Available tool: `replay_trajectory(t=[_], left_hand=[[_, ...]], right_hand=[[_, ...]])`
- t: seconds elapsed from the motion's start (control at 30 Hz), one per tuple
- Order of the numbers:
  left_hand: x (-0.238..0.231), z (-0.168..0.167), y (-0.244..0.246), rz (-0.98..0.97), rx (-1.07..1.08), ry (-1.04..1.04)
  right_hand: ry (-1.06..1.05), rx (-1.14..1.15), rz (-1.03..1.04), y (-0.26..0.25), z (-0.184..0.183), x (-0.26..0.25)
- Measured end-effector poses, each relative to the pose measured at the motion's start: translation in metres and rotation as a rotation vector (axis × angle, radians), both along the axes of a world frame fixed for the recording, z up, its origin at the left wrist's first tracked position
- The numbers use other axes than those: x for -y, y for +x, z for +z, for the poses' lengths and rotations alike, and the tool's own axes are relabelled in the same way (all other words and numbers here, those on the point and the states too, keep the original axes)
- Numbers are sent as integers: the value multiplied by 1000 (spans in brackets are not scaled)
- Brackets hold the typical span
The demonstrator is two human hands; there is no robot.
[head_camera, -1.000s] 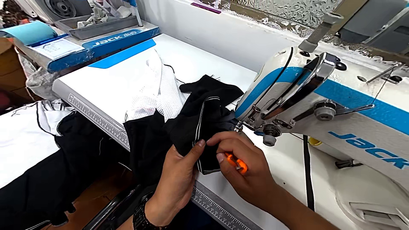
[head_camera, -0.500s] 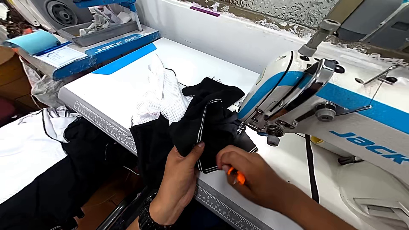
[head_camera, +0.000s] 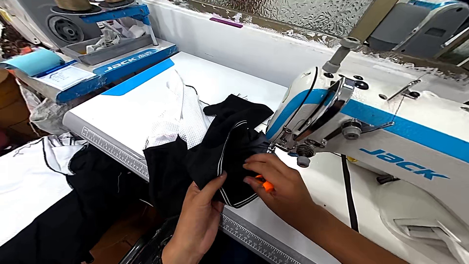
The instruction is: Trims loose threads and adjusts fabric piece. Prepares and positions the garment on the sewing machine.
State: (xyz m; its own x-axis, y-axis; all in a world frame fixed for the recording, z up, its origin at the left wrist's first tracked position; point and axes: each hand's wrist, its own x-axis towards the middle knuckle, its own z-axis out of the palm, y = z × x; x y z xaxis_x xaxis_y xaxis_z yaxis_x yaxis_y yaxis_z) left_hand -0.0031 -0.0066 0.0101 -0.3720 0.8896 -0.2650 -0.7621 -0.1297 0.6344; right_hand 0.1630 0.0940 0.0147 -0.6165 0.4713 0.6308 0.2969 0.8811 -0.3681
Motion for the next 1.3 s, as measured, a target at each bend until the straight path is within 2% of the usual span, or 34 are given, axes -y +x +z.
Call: replay_trajectory(t=[0.4, 0.6, 0.8, 0.97, 1.13, 1.3], left_hand=[[9, 0, 9, -13, -141, -5], [12, 3, 12, 2, -230, 24], [1, 7, 4, -15, -4, -60], [3, 5, 6, -50, 47, -25], [5, 2, 10, -29, -67, 5], [3, 2, 8, 24, -90, 21]], right_hand=[[46, -12, 41, 0, 1, 10], [184, 50, 40, 1, 6, 12], [407, 124, 42, 8, 0, 18], [274, 85, 96, 5, -6, 16], [209, 86, 167, 9, -11, 18], [136, -28, 58, 20, -12, 2]])
